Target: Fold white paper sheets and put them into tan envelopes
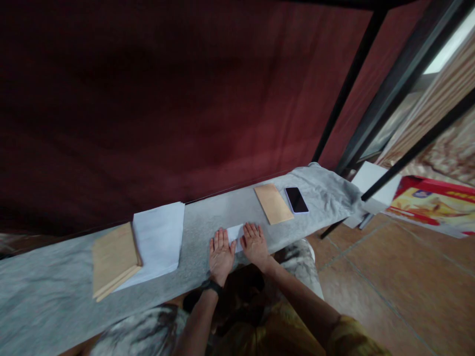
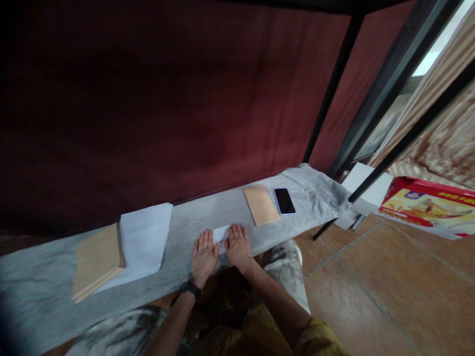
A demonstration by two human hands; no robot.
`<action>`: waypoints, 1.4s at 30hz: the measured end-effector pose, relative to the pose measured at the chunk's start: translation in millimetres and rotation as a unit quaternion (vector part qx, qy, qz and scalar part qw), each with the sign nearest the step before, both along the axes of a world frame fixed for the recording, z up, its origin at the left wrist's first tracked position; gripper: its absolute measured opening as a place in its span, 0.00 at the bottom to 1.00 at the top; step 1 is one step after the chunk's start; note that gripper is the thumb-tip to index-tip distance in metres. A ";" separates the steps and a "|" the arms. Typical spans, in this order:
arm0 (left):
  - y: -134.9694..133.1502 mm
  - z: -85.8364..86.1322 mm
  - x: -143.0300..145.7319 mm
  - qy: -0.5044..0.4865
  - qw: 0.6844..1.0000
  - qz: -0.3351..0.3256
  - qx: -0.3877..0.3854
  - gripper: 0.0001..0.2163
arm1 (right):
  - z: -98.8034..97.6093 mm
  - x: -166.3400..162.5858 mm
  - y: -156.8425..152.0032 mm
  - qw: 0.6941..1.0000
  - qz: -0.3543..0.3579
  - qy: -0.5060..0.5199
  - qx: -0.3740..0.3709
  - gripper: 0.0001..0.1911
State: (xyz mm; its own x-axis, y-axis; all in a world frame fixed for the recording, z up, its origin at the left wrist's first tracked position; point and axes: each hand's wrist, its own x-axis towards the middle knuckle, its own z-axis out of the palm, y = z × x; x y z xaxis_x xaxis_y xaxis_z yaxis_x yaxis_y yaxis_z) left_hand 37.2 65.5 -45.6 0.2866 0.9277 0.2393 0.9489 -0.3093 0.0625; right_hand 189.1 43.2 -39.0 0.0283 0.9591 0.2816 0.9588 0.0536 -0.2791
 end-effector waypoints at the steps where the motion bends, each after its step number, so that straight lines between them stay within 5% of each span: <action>1: -0.4 0.9 0.9 0.000 1.000 -0.001 0.000 0.28 | 1.4 -2.8 2.0 1.000 0.009 0.002 -0.005 0.26; 6: -1.6 7.0 3.9 0.001 1.000 -0.004 -0.005 0.27 | 1.6 -4.0 3.8 0.999 0.049 -0.013 -0.009 0.25; 18: -2.0 15.9 16.9 0.013 0.999 0.034 -0.027 0.26 | -8.3 28.7 -1.1 0.999 0.023 -0.040 -0.002 0.27; 25: 7.1 11.3 53.6 -0.023 0.992 -0.103 -0.070 0.24 | -6.4 28.2 -1.0 0.998 0.032 -0.049 -0.026 0.26; 36: 4.0 5.8 -2.8 -0.031 0.999 -0.003 -0.023 0.28 | -7.3 24.9 0.5 0.999 0.015 -0.038 -0.017 0.26; 42: -1.5 8.2 -6.4 -0.034 0.999 0.007 -0.018 0.27 | -5.8 -8.4 4.1 0.999 0.028 -0.022 -0.004 0.26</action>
State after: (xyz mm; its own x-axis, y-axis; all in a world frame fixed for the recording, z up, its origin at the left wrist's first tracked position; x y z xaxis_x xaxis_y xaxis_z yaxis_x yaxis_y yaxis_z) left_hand 30.8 64.0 -37.5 0.2572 0.9398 0.2251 0.9463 -0.2921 0.1385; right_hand 180.7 47.3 -44.8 -0.0373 0.9610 0.2739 0.9658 0.1051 -0.2372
